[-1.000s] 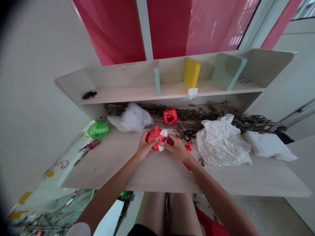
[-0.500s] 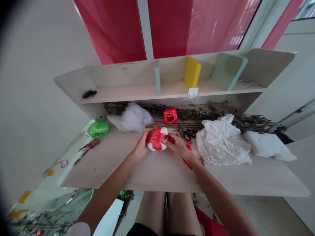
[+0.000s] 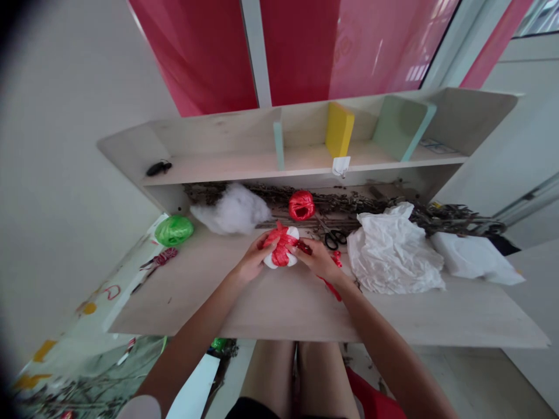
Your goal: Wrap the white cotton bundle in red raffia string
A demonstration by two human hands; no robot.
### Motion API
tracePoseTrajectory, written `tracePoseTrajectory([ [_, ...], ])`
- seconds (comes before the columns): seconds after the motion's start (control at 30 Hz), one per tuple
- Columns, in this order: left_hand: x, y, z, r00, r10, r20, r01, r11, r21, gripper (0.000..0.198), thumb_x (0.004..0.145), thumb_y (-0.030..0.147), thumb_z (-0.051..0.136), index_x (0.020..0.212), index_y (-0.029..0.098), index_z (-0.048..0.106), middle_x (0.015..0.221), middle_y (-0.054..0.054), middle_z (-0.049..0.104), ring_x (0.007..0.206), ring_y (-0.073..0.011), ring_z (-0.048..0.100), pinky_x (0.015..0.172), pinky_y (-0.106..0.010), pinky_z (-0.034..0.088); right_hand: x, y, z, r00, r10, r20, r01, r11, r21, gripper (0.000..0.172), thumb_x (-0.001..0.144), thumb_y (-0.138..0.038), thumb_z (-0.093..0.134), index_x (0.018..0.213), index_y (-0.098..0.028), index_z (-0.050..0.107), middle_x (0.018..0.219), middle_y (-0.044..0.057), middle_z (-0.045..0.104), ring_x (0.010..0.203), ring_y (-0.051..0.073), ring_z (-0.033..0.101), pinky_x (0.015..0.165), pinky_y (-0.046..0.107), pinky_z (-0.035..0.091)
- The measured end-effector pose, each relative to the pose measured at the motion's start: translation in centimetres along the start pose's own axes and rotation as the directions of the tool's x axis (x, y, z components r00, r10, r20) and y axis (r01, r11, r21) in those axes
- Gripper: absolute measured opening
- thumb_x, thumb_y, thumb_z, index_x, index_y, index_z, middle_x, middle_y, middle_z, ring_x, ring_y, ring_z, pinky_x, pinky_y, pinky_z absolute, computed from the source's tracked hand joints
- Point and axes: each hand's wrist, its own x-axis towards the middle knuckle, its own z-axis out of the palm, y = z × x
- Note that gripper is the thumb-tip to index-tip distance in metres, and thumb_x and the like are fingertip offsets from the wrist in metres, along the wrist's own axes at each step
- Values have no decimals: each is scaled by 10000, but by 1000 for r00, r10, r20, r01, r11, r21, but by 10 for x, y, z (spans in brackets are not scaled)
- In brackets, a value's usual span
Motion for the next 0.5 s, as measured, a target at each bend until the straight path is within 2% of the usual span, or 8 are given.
tracePoseTrajectory([
  [0.17,-1,0,1,999,-37,11,37,999,9,498,630,367,835,1043,157,653,1013,-92,716,880,-199,674,812,-301,503,0,-1,1,1000,-12,18,12,1000,3,423,815,-556,608,928,-159,699,856,45,691,754,191,607,699,292,484],
  [0.27,3,0,-3,999,-39,-30,37,998,-50,508,640,413,822,1055,163,668,1065,-105,716,952,-225,671,849,-311,503,1,-3,1,999,-5,-31,6,1000,20,443,810,-563,601,984,-168,699,921,75,702,774,194,608,706,299,489],
  [0.43,9,11,-15,994,-61,-95,48,989,-140,515,725,451,749,1173,220,642,1218,-70,666,1097,-225,630,901,-307,502,-2,-9,-5,993,64,-96,-61,998,33,443,744,-585,661,880,-163,677,689,20,595,553,116,472,487,234,387],
  [0.5,9,18,-19,991,-100,-87,81,977,-197,492,780,471,689,1225,276,609,1254,-44,646,1078,-223,640,891,-339,520,-3,-9,-8,989,72,-132,-70,997,24,457,752,-611,639,843,-164,669,612,-14,514,499,95,399,440,224,334],
])
